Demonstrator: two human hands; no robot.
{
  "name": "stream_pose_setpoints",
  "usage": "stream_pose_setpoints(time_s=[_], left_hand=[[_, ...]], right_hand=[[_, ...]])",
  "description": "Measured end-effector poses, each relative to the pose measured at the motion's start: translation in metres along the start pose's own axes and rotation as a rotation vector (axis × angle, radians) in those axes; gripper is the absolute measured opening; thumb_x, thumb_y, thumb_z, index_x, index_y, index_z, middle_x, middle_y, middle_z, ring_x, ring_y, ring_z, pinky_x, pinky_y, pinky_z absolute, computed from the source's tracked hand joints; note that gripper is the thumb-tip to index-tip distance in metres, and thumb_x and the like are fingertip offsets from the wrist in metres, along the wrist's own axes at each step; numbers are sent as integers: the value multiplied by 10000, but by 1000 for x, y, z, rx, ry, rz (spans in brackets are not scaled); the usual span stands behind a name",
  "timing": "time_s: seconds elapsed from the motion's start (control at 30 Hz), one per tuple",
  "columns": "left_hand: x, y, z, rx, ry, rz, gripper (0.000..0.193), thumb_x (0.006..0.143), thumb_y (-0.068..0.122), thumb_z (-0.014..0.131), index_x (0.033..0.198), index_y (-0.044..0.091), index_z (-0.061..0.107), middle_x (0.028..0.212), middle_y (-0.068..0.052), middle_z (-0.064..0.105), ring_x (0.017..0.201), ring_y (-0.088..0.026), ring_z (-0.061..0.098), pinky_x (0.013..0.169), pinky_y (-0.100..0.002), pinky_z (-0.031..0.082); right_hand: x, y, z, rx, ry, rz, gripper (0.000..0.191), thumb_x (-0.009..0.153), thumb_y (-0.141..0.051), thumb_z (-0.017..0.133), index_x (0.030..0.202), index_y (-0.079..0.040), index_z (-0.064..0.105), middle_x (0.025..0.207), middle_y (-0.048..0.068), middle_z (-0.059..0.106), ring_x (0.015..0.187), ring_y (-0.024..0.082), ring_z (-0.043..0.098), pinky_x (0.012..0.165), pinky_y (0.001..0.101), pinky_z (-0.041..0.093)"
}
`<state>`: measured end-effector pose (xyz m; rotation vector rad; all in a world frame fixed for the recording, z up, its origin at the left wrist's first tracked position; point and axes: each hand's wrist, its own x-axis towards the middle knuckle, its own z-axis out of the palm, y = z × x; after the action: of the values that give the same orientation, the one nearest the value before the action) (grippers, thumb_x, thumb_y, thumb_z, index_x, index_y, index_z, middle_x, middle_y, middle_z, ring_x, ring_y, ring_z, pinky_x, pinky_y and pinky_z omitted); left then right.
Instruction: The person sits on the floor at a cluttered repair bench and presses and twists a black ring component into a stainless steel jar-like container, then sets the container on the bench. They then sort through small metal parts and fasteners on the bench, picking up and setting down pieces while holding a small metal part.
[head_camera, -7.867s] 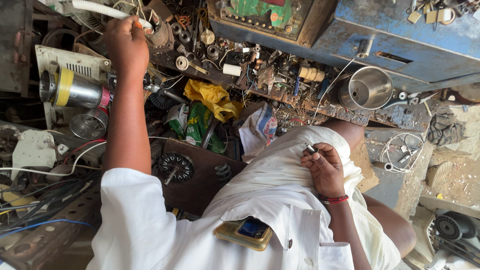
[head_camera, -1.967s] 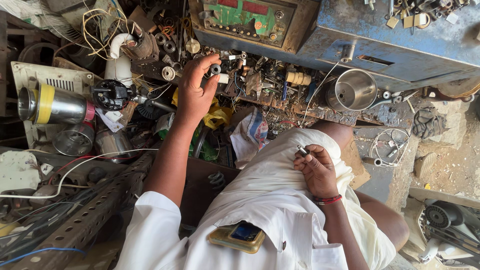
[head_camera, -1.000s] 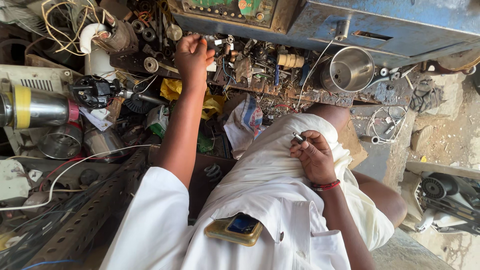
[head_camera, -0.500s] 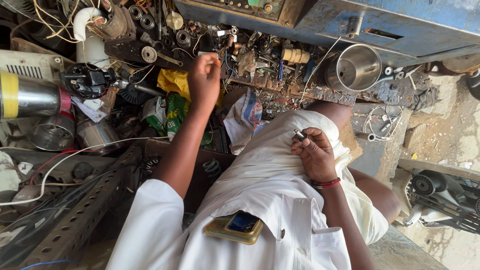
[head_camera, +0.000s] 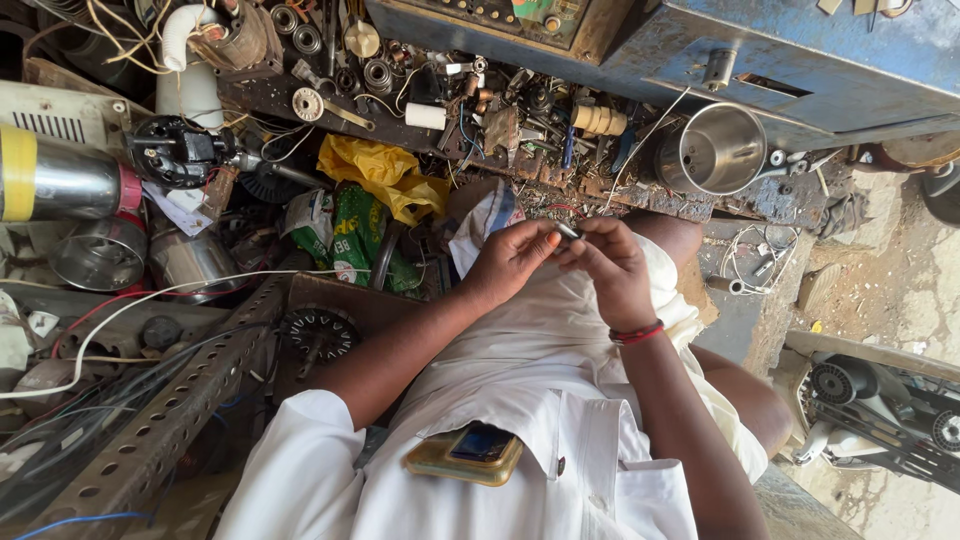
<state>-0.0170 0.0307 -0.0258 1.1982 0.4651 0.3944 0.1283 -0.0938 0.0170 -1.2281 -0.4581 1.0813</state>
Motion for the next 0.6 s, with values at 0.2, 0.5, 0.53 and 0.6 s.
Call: stream_pose_setpoints(time_s=[0.2, 0.5, 0.53, 0.6], left_hand=[[-3, -10, -6, -156, 138, -144, 302, 1048, 286, 633, 1228, 49, 685, 997, 16, 705, 895, -59, 644, 763, -230, 552], [3, 10, -41, -149, 339, -132, 282, 1053, 340, 608, 1134, 84, 692, 1031, -1, 733, 903, -86, 687, 735, -250, 561], [6, 16, -50, -167, 382, -139, 270, 1036, 345, 604, 1124, 99, 671, 1027, -7, 748, 889, -97, 711, 730, -246, 566], [16, 27, -69, -174, 455, -144, 256, 1023, 351, 599, 1101, 112, 648, 993, -19, 766, 836, -108, 733, 703, -239, 564]], right_hand=[[11, 5, 20, -33, -110, -19, 243, 1049, -57, 655, 1270, -13, 565, 1060, 81, 709, 942, 152, 702, 843, 297, 583], [15, 12, 24, 40, -52, 58, 365, 1022, -93, 639, 1358, -34, 512, 1164, 118, 729, 959, 164, 714, 807, 299, 576], [14, 11, 21, 61, -46, 45, 364, 1025, -96, 640, 1358, -32, 509, 1170, 128, 736, 962, 169, 719, 811, 303, 580], [13, 10, 18, 114, -35, 43, 357, 1029, -105, 648, 1352, -27, 519, 1161, 123, 730, 966, 177, 721, 826, 310, 588]])
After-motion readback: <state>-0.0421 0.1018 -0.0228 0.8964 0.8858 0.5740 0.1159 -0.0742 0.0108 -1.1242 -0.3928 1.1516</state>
